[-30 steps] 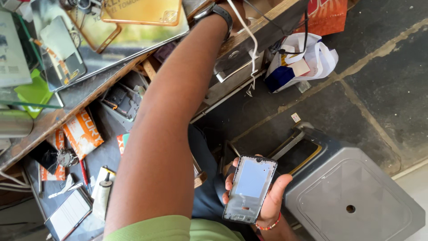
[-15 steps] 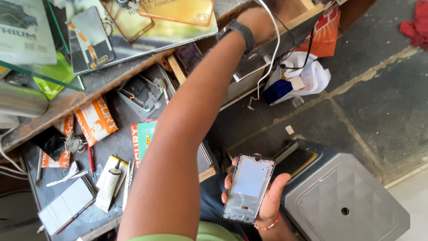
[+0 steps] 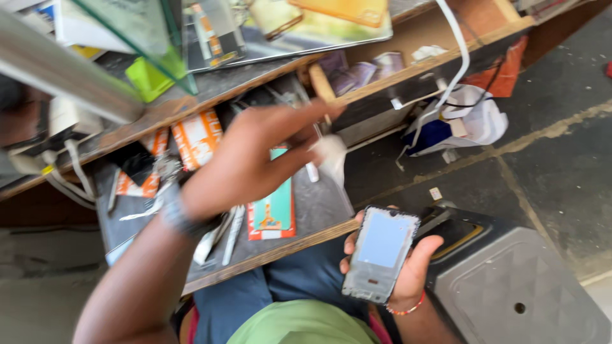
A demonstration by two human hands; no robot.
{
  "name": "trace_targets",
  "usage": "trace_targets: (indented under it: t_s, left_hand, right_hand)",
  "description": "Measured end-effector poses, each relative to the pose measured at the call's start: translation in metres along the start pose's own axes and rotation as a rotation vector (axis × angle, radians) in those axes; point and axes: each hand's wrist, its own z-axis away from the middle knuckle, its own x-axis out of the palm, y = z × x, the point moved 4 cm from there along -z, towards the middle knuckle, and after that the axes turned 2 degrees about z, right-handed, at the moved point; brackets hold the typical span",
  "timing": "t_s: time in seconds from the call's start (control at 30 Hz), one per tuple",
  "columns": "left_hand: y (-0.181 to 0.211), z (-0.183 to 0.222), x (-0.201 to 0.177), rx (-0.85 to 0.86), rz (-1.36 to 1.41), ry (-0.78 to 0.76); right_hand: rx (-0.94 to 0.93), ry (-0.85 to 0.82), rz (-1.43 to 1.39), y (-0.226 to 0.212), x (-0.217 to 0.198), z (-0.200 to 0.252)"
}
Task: The person applies adhesive to the edges of a smartphone frame using a tube. They then wipe the frame with a tissue, pick up a new screen assembly, and place it onto the frame. Finally, they connect the internal ribbon cables to the motherboard.
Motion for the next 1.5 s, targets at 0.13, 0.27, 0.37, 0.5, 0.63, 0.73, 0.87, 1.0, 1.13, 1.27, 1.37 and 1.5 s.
trace_targets:
  t_s: [0.13,0.27,0.37,0.5,0.63,0.73,0.87,1.0,1.13,1.27,1.37,1.5]
  left_hand:
    - [0.011,0.104,-0.027,-0.211,-0.187,-0.072]
    - [0.017,0.209,-0.017,-0.371,0.356,0.028]
    - [-0.001,0.266,0.024,-0.554,0.979,0.197]
    - [-0.033,0.307,0.093,-0.717,1.623,0.633]
    - [-0.055,0.315,0.105,-0.577,1.705,0.801]
    - [-0.058,0.310,0.103,-0.526,1.758,0.807]
    - [-0.057,0.300,0.094,-0.557,1.840,0.818]
    - [-0.054,0.292,0.081,-0.586,1.873,0.809]
    - [-0.058,0.297,0.079,-0.596,1.681,0.759]
    - [-0.063,0.308,0.092,-0.710,1.500,0.786]
    - [-0.058,0.307,0.080,-0.758,1.240,0.750]
    - [-0.036,0.304,0.011,-0.349,1.059,0.609]
  right_hand:
    - [0.040,0.008,0.123,0.015,0.009,-0.011]
    - [0.082,0.024,0.160,0.038,0.018,-0.026]
    - [0.163,0.019,0.234,0.059,0.024,-0.031]
    - [0.272,0.045,0.305,0.087,0.028,-0.032]
    - [0.286,0.125,0.316,0.109,0.025,-0.031]
    - [0.295,0.139,0.374,0.113,0.028,-0.032]
    - [0.278,0.240,0.470,0.117,0.034,-0.035]
    - [0.303,0.183,0.410,0.124,0.038,-0.039]
    - [0.312,0.150,0.428,0.128,0.041,-0.042]
    - [0.331,0.164,0.482,0.130,0.043,-0.045]
    - [0.343,0.172,0.501,0.131,0.045,-0.046]
    - [0.321,0.187,0.462,0.127,0.044,-0.044]
